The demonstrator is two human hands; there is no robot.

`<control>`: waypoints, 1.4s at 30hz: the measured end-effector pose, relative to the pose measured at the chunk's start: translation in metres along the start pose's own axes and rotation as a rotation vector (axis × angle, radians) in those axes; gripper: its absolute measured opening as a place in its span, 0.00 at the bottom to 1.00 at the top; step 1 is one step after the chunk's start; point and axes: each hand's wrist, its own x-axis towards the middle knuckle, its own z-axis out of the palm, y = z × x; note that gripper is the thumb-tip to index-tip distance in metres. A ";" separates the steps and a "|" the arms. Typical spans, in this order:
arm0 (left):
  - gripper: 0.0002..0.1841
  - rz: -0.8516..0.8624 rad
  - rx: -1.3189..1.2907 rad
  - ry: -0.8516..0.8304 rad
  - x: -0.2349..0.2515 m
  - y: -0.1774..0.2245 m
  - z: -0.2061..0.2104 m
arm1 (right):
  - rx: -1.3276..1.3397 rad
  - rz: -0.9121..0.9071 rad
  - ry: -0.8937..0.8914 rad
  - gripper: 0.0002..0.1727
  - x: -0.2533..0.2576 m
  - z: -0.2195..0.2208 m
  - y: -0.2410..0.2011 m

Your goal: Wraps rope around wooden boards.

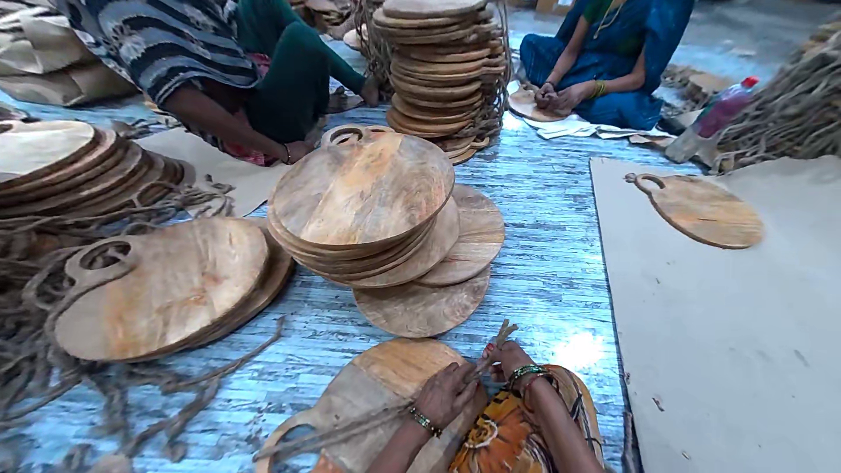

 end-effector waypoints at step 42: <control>0.27 0.014 -0.228 -0.221 -0.010 -0.014 -0.013 | -1.322 -0.337 -0.372 0.22 0.011 0.000 -0.004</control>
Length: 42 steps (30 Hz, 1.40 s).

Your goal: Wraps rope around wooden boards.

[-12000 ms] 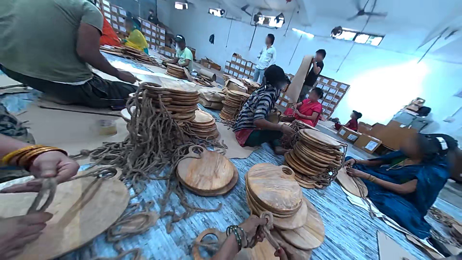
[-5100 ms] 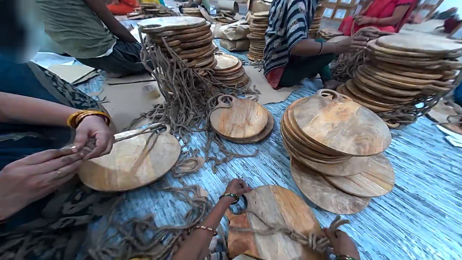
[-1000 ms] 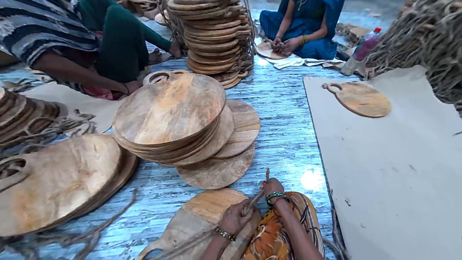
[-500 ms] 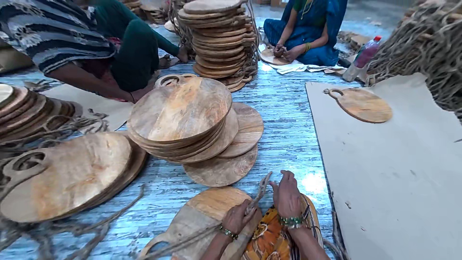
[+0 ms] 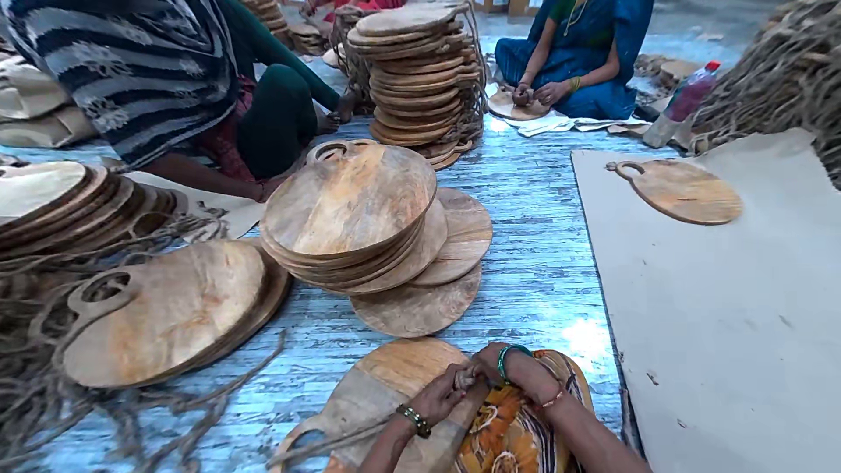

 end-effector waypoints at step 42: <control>0.23 -0.383 0.304 0.172 0.013 0.030 0.014 | 0.316 0.263 0.101 0.26 -0.010 -0.015 0.001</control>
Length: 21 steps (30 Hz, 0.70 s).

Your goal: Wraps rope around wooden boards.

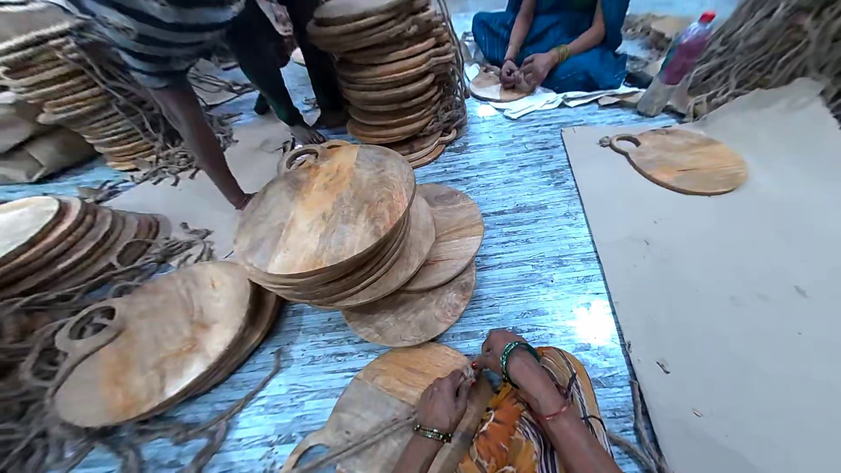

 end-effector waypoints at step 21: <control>0.16 -0.481 -0.480 0.282 -0.102 -0.221 -0.092 | -0.154 0.012 -0.045 0.27 0.015 0.008 0.000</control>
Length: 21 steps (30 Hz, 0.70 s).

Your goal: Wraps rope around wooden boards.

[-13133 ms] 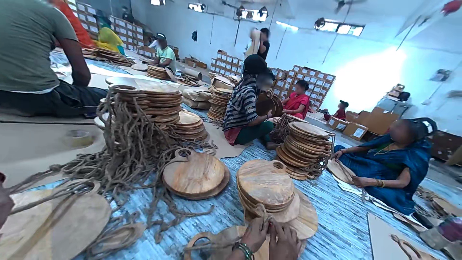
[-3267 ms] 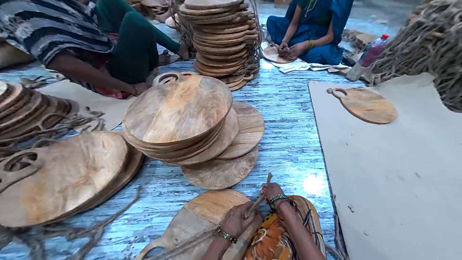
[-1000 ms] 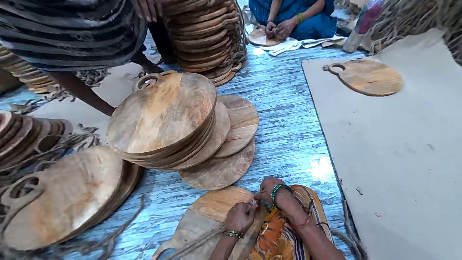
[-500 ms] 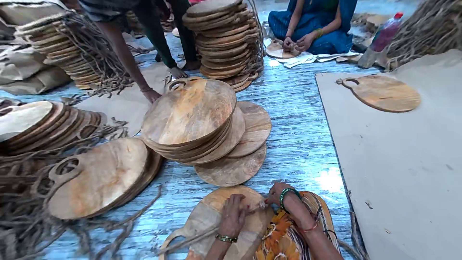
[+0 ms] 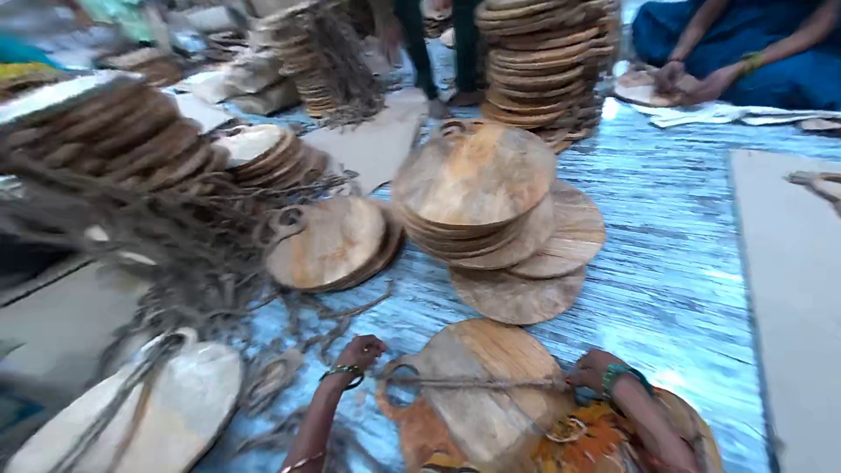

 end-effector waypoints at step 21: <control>0.18 -0.062 -0.112 -0.186 -0.011 -0.030 0.005 | -0.063 -0.020 0.031 0.23 0.008 0.005 0.008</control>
